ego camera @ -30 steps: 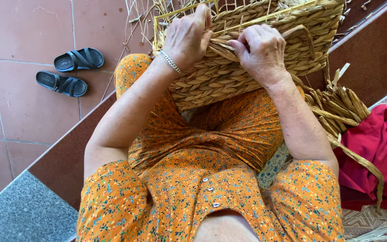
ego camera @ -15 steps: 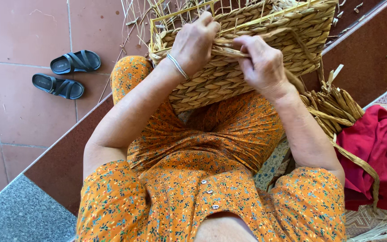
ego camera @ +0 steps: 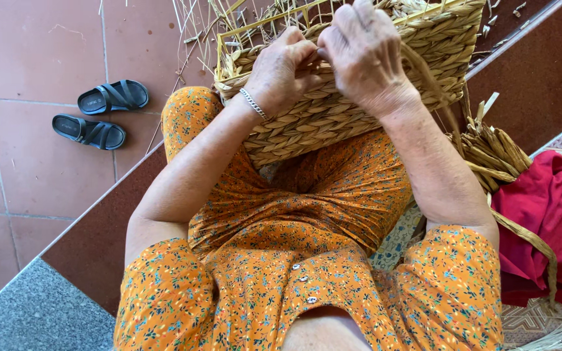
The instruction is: The person weaves a rectangular basket using dried palm leaves, sitting cross-legged on the floor. They interlace the leaves by hand, occasionally using scissors to trim excess material.
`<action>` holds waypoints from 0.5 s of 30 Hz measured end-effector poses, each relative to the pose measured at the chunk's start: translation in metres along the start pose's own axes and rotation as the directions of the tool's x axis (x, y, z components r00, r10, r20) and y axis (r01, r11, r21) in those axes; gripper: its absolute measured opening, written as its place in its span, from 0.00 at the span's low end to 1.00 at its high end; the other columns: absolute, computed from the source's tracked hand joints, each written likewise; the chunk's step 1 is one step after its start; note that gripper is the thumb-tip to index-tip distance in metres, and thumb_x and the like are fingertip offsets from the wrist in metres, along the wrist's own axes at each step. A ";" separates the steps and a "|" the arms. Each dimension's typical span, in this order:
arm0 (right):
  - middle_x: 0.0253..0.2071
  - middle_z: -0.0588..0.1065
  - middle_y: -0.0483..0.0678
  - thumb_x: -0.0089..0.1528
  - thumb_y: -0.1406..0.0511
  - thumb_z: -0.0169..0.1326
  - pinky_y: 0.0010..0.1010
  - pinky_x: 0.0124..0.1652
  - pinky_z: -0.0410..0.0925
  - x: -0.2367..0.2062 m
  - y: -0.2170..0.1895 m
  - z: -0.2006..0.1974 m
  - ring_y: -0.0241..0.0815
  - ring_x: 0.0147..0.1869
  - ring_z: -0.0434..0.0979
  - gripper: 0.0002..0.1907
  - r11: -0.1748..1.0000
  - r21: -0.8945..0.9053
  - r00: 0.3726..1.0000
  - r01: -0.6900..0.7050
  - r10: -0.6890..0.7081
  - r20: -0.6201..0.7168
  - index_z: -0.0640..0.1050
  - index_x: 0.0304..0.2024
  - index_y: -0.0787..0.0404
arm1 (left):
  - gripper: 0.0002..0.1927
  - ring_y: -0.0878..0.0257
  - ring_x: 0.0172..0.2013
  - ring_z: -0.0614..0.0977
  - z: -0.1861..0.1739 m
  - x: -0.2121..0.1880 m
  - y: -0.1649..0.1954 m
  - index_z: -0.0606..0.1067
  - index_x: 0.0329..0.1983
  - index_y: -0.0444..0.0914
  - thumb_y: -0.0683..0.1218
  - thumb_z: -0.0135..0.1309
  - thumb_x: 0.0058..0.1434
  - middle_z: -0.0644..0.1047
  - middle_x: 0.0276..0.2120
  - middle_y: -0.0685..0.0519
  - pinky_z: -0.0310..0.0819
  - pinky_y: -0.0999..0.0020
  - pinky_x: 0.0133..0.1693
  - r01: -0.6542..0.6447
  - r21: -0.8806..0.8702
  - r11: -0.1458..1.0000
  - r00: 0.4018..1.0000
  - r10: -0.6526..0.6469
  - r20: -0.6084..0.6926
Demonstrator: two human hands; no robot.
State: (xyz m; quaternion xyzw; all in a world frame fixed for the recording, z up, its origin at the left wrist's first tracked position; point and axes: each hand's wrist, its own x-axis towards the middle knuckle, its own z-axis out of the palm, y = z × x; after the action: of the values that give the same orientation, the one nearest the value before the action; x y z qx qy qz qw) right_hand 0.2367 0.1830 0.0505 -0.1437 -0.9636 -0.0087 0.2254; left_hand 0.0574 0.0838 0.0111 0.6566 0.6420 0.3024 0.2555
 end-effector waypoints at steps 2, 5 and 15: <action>0.41 0.71 0.49 0.73 0.61 0.61 0.40 0.46 0.69 -0.003 0.008 0.002 0.47 0.48 0.72 0.12 0.988 0.122 0.993 -0.096 0.088 0.074 0.77 0.37 0.61 | 0.12 0.53 0.39 0.79 0.007 0.002 0.004 0.76 0.40 0.37 0.45 0.68 0.59 0.72 0.39 0.47 0.76 0.56 0.41 0.007 0.086 0.996 0.998 -0.002 -0.063; 0.42 0.74 0.49 0.69 0.64 0.61 0.41 0.49 0.70 -0.011 0.013 0.004 0.47 0.51 0.76 0.08 0.921 0.281 0.958 -0.269 0.226 0.176 0.78 0.39 0.62 | 0.12 0.52 0.39 0.78 0.014 0.000 0.010 0.73 0.45 0.34 0.40 0.61 0.60 0.70 0.41 0.45 0.77 0.57 0.38 -0.070 0.167 0.983 0.967 0.108 -0.231; 0.37 0.76 0.47 0.65 0.60 0.68 0.40 0.46 0.70 -0.022 0.013 0.017 0.47 0.45 0.77 0.13 0.898 0.312 0.949 -0.310 0.310 0.053 0.79 0.36 0.59 | 0.15 0.52 0.43 0.78 0.007 -0.024 0.004 0.66 0.46 0.35 0.34 0.53 0.57 0.70 0.48 0.45 0.79 0.62 0.40 -0.351 0.373 0.859 0.857 0.455 -0.243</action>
State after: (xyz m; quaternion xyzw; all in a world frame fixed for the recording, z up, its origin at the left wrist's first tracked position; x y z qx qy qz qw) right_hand 0.2519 0.1909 0.0247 -0.2572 -0.9175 0.1818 0.2429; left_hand 0.0653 0.0604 0.0080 0.7514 0.5609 0.3462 -0.0314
